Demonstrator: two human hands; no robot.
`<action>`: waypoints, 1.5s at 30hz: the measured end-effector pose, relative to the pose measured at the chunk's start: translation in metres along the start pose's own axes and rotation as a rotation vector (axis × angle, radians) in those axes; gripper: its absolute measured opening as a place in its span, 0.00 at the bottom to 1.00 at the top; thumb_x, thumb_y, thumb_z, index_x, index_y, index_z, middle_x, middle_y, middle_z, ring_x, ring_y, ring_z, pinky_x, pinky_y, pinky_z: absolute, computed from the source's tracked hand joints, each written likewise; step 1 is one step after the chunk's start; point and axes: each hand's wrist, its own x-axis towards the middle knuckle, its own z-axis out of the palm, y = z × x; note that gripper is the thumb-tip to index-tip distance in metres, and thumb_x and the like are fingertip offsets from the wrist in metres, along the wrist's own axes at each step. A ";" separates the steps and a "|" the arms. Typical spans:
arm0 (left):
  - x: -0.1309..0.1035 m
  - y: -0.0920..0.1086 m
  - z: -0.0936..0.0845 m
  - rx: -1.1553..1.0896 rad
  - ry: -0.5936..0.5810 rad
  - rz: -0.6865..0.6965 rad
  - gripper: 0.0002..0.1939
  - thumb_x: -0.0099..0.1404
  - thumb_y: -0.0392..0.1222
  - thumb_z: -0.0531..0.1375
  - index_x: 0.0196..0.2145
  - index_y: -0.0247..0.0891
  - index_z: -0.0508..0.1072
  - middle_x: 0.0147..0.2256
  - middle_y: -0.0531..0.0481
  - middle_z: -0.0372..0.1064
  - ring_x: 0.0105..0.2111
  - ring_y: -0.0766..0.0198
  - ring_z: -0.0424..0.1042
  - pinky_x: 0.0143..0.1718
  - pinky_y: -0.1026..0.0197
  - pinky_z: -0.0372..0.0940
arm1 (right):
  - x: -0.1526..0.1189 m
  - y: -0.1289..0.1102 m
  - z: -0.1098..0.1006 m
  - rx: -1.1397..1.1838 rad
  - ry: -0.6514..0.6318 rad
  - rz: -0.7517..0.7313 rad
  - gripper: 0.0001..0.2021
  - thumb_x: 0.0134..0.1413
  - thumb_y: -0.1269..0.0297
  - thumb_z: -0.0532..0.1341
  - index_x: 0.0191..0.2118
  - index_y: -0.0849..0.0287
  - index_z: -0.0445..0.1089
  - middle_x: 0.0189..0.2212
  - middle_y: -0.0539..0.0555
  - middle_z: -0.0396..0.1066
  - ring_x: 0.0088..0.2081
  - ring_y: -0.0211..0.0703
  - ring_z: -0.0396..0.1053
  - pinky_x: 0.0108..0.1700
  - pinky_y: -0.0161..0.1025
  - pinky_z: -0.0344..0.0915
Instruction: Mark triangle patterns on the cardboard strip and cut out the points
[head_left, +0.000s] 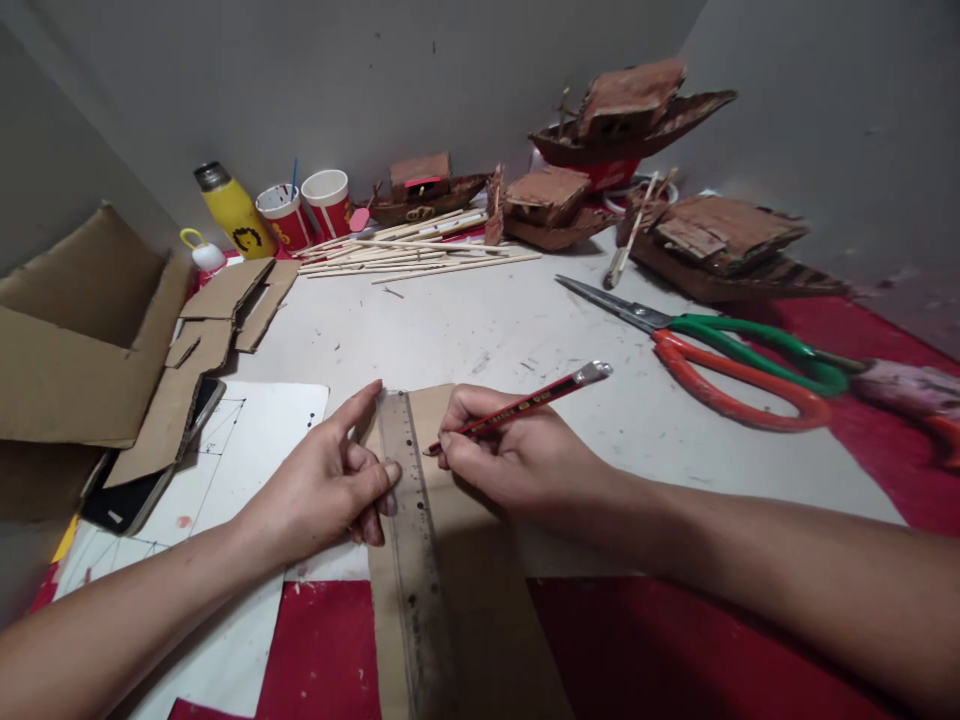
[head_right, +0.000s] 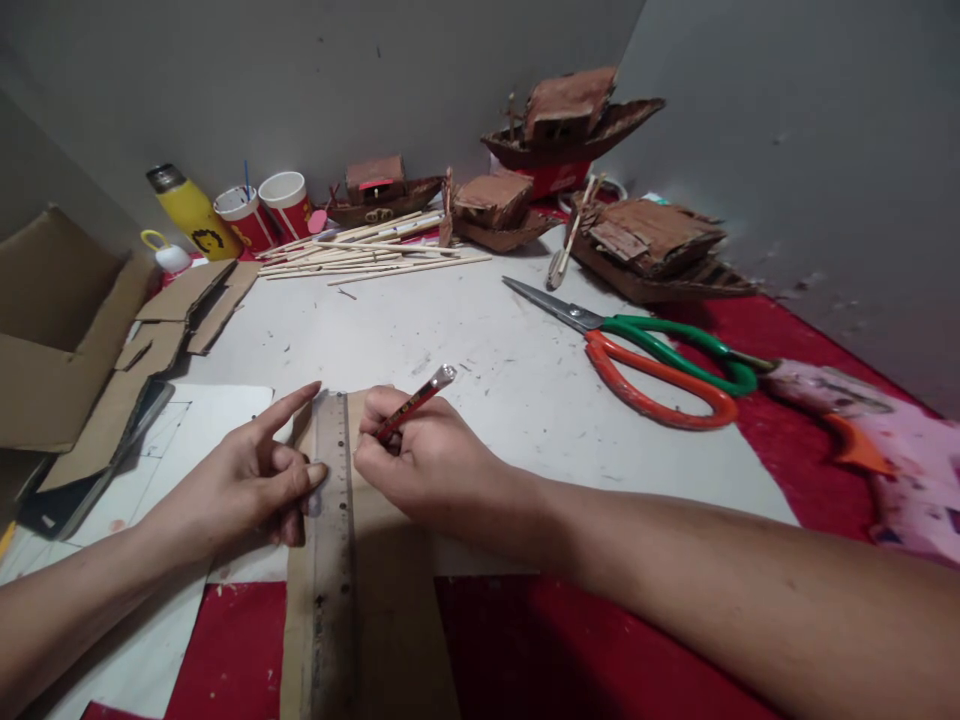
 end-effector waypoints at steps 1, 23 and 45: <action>0.000 0.000 0.000 0.001 -0.001 -0.003 0.45 0.68 0.36 0.61 0.71 0.45 0.37 0.19 0.60 0.69 0.15 0.64 0.72 0.15 0.70 0.61 | 0.000 0.001 0.000 0.010 -0.001 0.006 0.07 0.55 0.72 0.56 0.28 0.57 0.61 0.21 0.43 0.59 0.23 0.33 0.56 0.24 0.30 0.54; 0.003 0.001 0.001 -0.014 -0.004 -0.028 0.47 0.67 0.35 0.61 0.72 0.44 0.35 0.19 0.60 0.68 0.15 0.63 0.72 0.15 0.69 0.60 | 0.001 0.001 0.003 -0.068 0.020 -0.034 0.06 0.55 0.70 0.55 0.27 0.57 0.60 0.21 0.43 0.57 0.23 0.33 0.55 0.26 0.34 0.54; 0.007 0.010 -0.017 0.087 -0.043 -0.031 0.48 0.65 0.40 0.63 0.72 0.42 0.38 0.20 0.59 0.69 0.16 0.63 0.70 0.17 0.67 0.60 | 0.003 -0.003 0.003 -0.110 0.028 -0.016 0.06 0.52 0.71 0.55 0.26 0.56 0.60 0.22 0.45 0.59 0.24 0.34 0.55 0.26 0.34 0.53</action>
